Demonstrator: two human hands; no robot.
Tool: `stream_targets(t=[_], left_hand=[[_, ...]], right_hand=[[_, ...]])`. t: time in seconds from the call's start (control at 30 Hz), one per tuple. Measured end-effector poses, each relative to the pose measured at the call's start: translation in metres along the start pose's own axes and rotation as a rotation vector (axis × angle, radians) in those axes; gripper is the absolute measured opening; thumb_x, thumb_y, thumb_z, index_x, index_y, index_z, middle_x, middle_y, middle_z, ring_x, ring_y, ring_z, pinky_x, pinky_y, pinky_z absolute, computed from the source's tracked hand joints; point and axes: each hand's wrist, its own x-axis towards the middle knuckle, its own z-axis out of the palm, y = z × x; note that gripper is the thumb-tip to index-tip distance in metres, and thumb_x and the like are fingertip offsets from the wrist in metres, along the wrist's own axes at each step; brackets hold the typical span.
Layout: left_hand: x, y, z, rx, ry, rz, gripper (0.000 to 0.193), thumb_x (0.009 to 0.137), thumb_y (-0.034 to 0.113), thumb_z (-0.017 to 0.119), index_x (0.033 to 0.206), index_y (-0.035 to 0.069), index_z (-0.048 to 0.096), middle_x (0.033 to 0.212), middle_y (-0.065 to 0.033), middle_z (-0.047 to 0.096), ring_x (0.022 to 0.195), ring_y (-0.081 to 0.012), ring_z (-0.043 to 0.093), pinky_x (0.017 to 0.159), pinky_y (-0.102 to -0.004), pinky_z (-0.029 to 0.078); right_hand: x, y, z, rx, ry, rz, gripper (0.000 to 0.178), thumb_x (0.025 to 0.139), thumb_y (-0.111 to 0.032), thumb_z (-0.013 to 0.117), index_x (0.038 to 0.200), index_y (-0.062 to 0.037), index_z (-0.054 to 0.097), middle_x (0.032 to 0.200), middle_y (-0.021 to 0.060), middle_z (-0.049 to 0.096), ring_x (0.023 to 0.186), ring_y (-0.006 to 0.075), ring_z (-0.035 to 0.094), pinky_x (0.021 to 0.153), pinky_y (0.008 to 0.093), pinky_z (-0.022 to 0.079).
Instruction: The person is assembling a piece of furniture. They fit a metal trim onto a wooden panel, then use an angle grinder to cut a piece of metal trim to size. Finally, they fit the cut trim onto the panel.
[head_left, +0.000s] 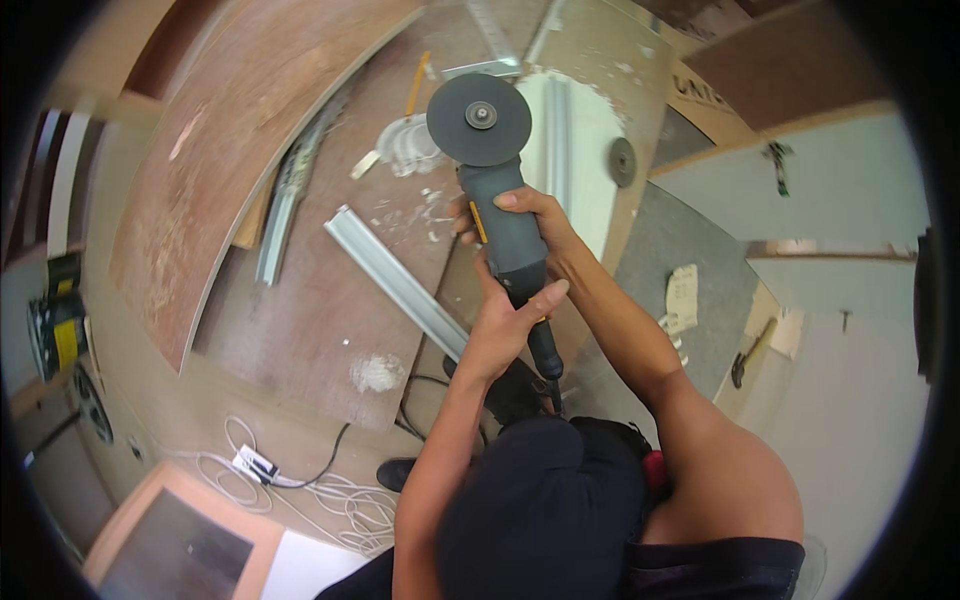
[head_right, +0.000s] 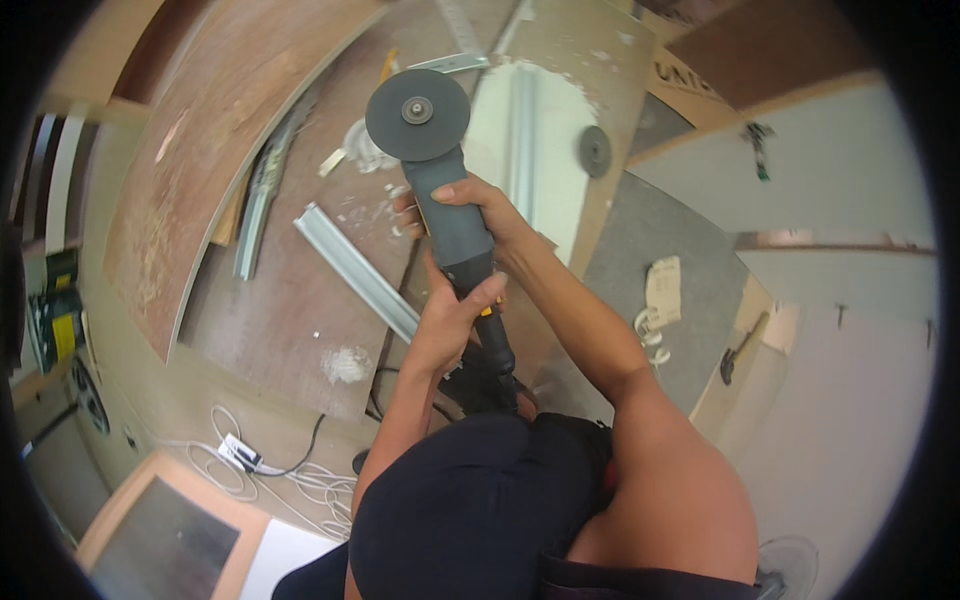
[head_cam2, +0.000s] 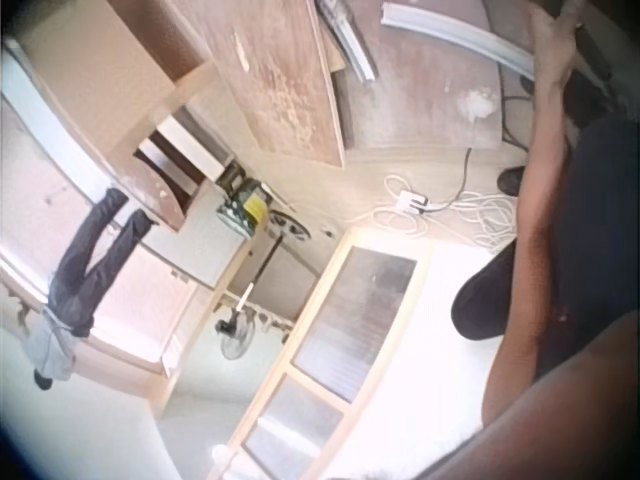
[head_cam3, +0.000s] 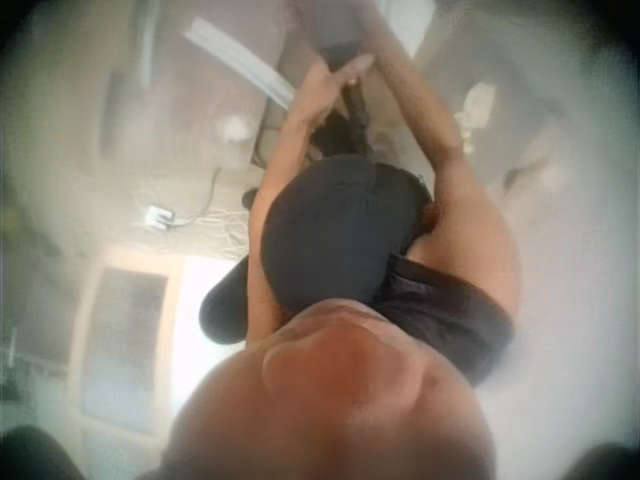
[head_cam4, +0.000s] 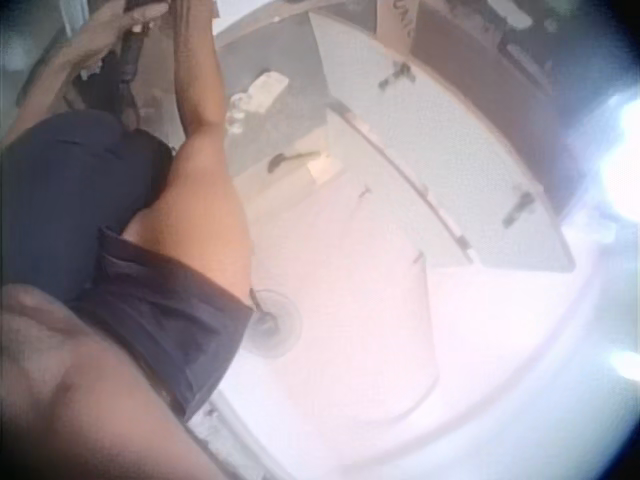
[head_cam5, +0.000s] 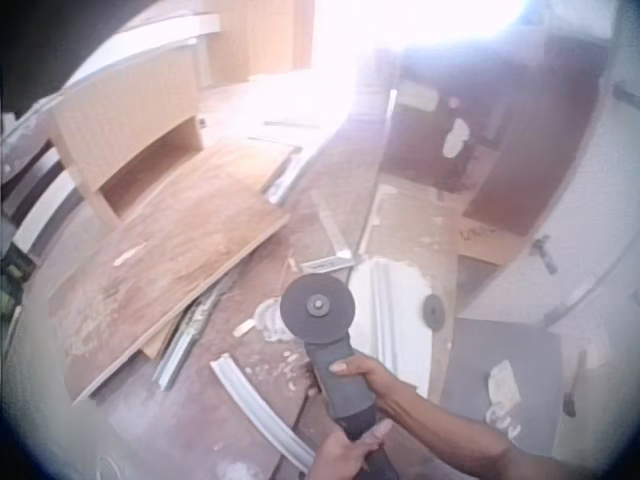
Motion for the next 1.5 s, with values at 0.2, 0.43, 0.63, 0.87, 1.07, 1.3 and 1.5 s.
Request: stream_targets(t=[0.2, 0.43, 0.63, 0.87, 1.07, 1.3, 1.5], left_hand=[[0.043, -0.056, 0.042, 0.179, -0.034, 0.147, 0.12, 0.09, 0.021, 0.091, 0.166, -0.005, 0.002, 0.15, -0.0244, 0.047, 0.138, -0.0304, 0.054, 0.114, -0.0403, 0.047], [0.045, -0.053, 0.054, 0.545, -0.383, 0.119, 0.108, 0.094, 0.04, 0.088, 0.169, -0.005, 0.024, 0.162, -0.0246, 0.048, 0.143, -0.0341, 0.055, 0.118, -0.0451, 0.047], [0.029, 0.044, -0.046, 1.187, 0.441, 0.34, 0.085, 0.096, 0.044, 0.082, 0.154, -0.009, 0.048, 0.15, -0.0274, 0.051, 0.136, -0.0451, 0.053, 0.12, -0.0525, 0.04], [0.015, -0.001, -0.101, 1.347, 0.813, 0.154, 0.117, 0.084, 0.036, 0.093, 0.162, -0.014, 0.021, 0.147, -0.0379, 0.039, 0.139, -0.0529, 0.044, 0.121, -0.0567, 0.036], [0.0, 0.001, -0.154, 1.224, 0.853, 0.06, 0.115, 0.077, 0.03, 0.099, 0.156, -0.016, 0.029, 0.145, -0.0411, 0.049, 0.135, -0.0562, 0.051, 0.118, -0.0559, 0.043], [0.029, 0.02, -0.154, 1.188, 0.754, 0.132, 0.104, 0.076, 0.028, 0.098, 0.147, -0.019, 0.038, 0.139, -0.0398, 0.056, 0.129, -0.0512, 0.061, 0.113, -0.0507, 0.049], [0.021, 0.032, -0.169, 1.058, 0.732, 0.117, 0.088, 0.08, 0.026, 0.097, 0.136, -0.019, 0.046, 0.127, -0.0311, 0.066, 0.106, -0.0374, 0.074, 0.092, -0.0436, 0.062]], right_hand=[[-0.055, -0.042, -0.019, -0.749, 0.467, -0.046, 0.061, 0.085, -0.03, 0.089, 0.131, 0.0028, 0.067, 0.114, 0.0124, 0.073, 0.101, 0.0197, 0.071, 0.088, 0.0351, 0.058], [-0.141, -0.035, -0.077, -0.758, 0.915, -0.131, 0.046, 0.082, -0.019, 0.089, 0.117, 0.0041, 0.07, 0.096, 0.0077, 0.072, 0.078, 0.0163, 0.069, 0.072, 0.0324, 0.057], [-0.192, 0.0, -0.163, -0.687, 1.15, -0.155, 0.044, 0.081, -0.017, 0.088, 0.113, 0.0069, 0.069, 0.096, 0.0126, 0.076, 0.08, 0.0198, 0.075, 0.069, 0.0348, 0.061], [-0.204, 0.026, -0.195, -1.082, 1.392, -0.058, 0.057, 0.076, -0.034, 0.092, 0.11, 0.0086, 0.074, 0.1, 0.0215, 0.08, 0.083, 0.0307, 0.078, 0.077, 0.0409, 0.06], [-0.194, 0.053, -0.195, -1.287, 1.457, 0.014, 0.074, 0.073, -0.05, 0.093, 0.113, 0.0102, 0.076, 0.106, 0.0291, 0.08, 0.1, 0.0409, 0.078, 0.092, 0.0469, 0.058], [-0.195, 0.021, -0.202, -1.229, 1.512, 0.014, 0.074, 0.074, -0.054, 0.09, 0.106, 0.0115, 0.078, 0.103, 0.0304, 0.079, 0.102, 0.0407, 0.078, 0.092, 0.0467, 0.057], [-0.203, 0.044, -0.202, -1.315, 1.541, -0.057, 0.075, 0.076, -0.055, 0.09, 0.107, 0.0114, 0.078, 0.103, 0.0298, 0.079, 0.1, 0.0418, 0.077, 0.093, 0.0479, 0.057]])
